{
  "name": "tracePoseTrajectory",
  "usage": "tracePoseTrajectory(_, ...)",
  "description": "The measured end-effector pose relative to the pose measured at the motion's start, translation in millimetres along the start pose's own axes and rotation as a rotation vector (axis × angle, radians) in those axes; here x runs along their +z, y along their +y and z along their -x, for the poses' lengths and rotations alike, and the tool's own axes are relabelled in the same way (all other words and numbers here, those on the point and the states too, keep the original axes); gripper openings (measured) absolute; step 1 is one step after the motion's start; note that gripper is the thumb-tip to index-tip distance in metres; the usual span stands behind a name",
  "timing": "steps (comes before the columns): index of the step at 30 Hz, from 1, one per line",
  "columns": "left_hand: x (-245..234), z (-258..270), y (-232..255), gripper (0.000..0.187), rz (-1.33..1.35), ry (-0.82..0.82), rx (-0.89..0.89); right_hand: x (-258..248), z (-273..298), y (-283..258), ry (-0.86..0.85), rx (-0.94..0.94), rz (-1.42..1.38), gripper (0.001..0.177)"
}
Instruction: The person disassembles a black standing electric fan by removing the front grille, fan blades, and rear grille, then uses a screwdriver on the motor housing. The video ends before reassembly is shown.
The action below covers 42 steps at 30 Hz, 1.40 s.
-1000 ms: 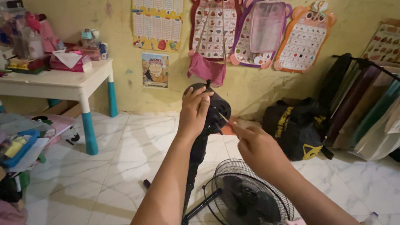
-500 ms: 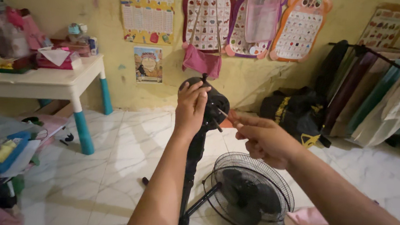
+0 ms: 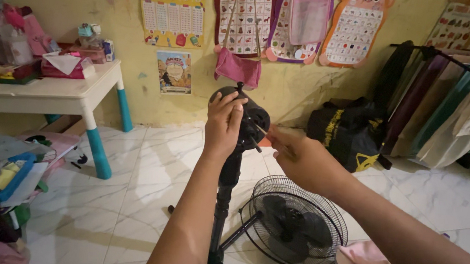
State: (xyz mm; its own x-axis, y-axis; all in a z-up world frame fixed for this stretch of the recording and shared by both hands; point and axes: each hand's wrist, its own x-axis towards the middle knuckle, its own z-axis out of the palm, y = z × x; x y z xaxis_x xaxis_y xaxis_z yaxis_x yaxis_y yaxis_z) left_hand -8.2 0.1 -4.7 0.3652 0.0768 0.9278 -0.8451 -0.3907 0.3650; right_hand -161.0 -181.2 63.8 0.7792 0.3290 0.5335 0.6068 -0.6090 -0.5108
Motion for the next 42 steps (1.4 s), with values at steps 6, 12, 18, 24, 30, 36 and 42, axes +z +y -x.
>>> tracePoseTrajectory(6, 1.3, 0.3, 1.1, 0.03, -0.016, 0.004, -0.006, 0.0, 6.5, -11.8, -0.071, 0.025, 0.406, 0.061)
tracePoseTrajectory(12, 0.9, 2.0, -0.3, 0.031, -0.011, 0.016, -0.013, 9.7, 11.8, -5.3, -0.169, -0.037, 0.979, 0.081)
tracePoseTrajectory(18, 0.1, 1.5, 1.9, 0.032, -0.032, 0.011, -0.029, 10.8, 15.9, 4.9, -0.151, -0.203, 1.186, 0.073)
tracePoseTrajectory(24, 0.3, 0.1, 0.2, 0.032, -0.03, 0.017, 0.005, 10.0, 16.4, 6.4, 0.005, -0.469, 1.478, 0.052)
tracePoseTrajectory(30, 0.9, -3.2, -1.7, 0.033, 0.016, -0.017, 0.024, 3.0, 11.1, 1.4, -0.013, -0.351, 1.28, 0.052)
tracePoseTrajectory(36, -1.5, -0.2, 1.7, 0.033, 0.053, -0.012, -0.003, 9.0, 23.1, 14.0, 0.067, 0.041, 0.409, 0.048)
tracePoseTrajectory(42, -4.8, -3.0, 2.1, 0.034, 0.073, -0.02, -0.027, 36.1, 39.9, 57.3, 0.125, 0.194, -0.577, 0.043)
